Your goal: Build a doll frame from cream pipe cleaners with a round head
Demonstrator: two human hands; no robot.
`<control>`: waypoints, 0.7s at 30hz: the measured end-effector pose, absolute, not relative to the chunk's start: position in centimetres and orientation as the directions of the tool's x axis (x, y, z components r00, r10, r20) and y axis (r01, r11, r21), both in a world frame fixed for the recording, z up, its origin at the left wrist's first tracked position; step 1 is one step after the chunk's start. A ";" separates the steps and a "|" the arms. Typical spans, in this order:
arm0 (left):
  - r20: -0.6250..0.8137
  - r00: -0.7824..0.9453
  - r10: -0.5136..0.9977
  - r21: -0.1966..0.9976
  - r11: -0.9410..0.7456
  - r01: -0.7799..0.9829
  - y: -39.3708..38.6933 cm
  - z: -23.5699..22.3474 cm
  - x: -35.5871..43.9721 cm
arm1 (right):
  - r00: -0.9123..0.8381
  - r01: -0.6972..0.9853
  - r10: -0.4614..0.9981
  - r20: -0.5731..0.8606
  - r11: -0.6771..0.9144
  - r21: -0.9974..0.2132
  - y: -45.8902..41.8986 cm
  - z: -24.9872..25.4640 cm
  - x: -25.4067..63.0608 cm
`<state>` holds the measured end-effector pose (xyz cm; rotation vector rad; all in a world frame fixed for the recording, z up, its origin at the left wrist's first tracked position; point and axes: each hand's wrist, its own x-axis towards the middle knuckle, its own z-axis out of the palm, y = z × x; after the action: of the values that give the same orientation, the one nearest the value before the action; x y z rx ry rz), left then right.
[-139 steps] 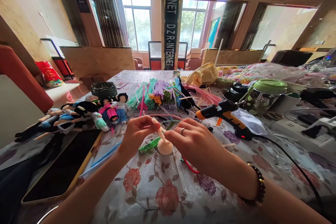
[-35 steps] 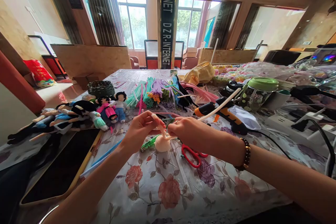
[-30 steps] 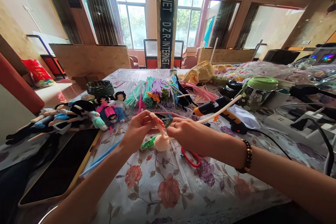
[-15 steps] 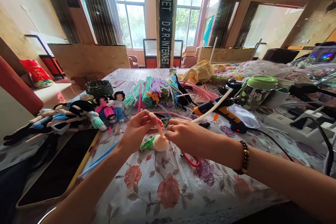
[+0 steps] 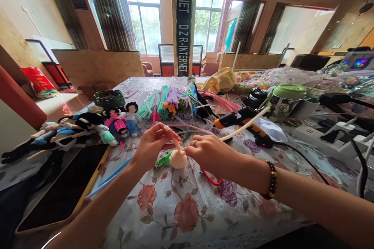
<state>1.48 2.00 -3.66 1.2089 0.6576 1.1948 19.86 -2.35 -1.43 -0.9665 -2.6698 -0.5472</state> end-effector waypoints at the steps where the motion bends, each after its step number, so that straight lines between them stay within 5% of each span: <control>1: 0.193 0.296 0.935 0.938 -0.087 -0.337 2.0 -3.7 1.5 | -0.741 0.662 0.565 0.363 0.706 0.251 -2.4 -1.6 19.9; 16: 0.131 0.252 0.959 0.921 -0.024 -0.389 2.0 -3.7 1.6 | -0.716 0.671 0.543 0.439 0.709 0.217 -2.4 -1.4 19.4; 21: 0.138 0.263 0.955 0.918 -0.024 -0.395 2.1 -3.8 1.6 | -0.762 0.639 0.526 0.378 0.708 0.302 -2.5 -1.2 19.3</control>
<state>1.57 2.11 -3.77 1.0937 0.6694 1.2161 19.27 -2.46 -1.15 -0.9239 -2.6518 -0.6131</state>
